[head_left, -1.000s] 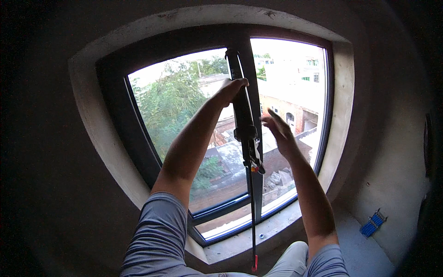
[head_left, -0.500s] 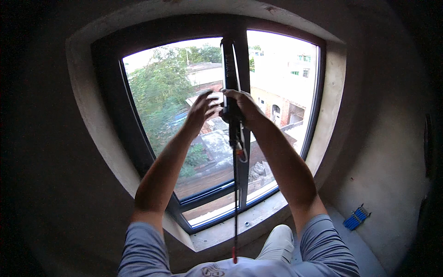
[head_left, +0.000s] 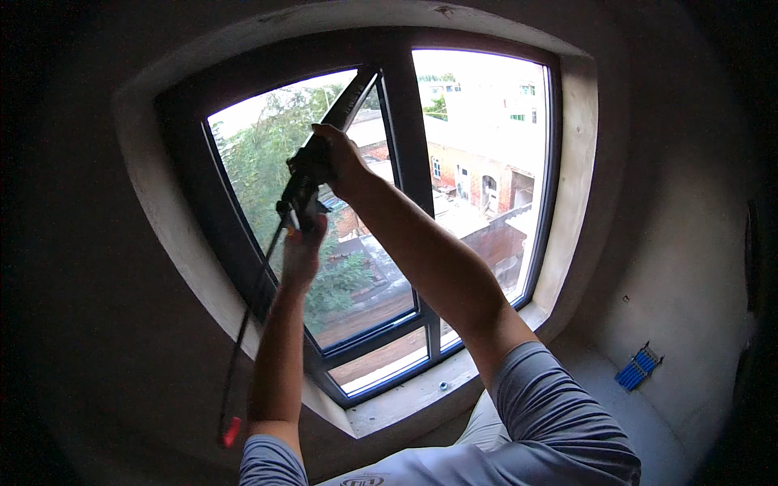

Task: The person walks through a room under renovation, climbs a stepladder, and uses a caulking gun to apply sealant along the edges of a window frame. They prepare the tool, position it, and apply a continuous bead of sealant along the window perimeter.

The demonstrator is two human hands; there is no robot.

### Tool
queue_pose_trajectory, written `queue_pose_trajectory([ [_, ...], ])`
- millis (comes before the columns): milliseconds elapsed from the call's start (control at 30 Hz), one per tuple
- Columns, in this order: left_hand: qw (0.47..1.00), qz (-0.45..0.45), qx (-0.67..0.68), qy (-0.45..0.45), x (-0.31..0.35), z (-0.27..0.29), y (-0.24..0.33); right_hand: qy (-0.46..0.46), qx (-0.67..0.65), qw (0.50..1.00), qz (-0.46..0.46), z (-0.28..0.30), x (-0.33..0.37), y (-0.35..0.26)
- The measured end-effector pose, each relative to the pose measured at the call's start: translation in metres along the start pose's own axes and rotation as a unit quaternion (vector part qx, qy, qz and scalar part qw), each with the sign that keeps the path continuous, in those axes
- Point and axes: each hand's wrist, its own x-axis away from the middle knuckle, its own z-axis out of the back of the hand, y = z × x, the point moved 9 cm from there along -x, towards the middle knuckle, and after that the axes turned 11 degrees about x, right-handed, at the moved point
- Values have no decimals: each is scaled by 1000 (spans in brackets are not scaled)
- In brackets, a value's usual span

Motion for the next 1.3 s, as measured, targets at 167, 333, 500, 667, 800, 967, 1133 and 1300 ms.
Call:
queue_pose_trajectory([
  [167,997,12,5,-71,-32,6,33,-12,25,999,-21,-10,-28,-16],
  [333,992,104,51,-48,-30,1,44,150,62,987,0,17,-75,-41],
  [500,985,115,129,-17,-38,16,48,77,-65,994,40,4,-106,-20],
  [667,986,137,92,38,-51,43,49,84,-21,995,45,17,-133,-30],
  [800,989,138,14,41,-58,43,65,114,40,991,57,41,-152,-62],
  [967,994,83,17,65,-64,38,93,64,36,994,84,39,-154,-86],
  [1133,990,134,25,21,-72,42,93,88,57,991,77,35,-150,-89],
  [1300,990,128,58,26,-71,46,87,91,90,990,62,39,-154,-90],
])
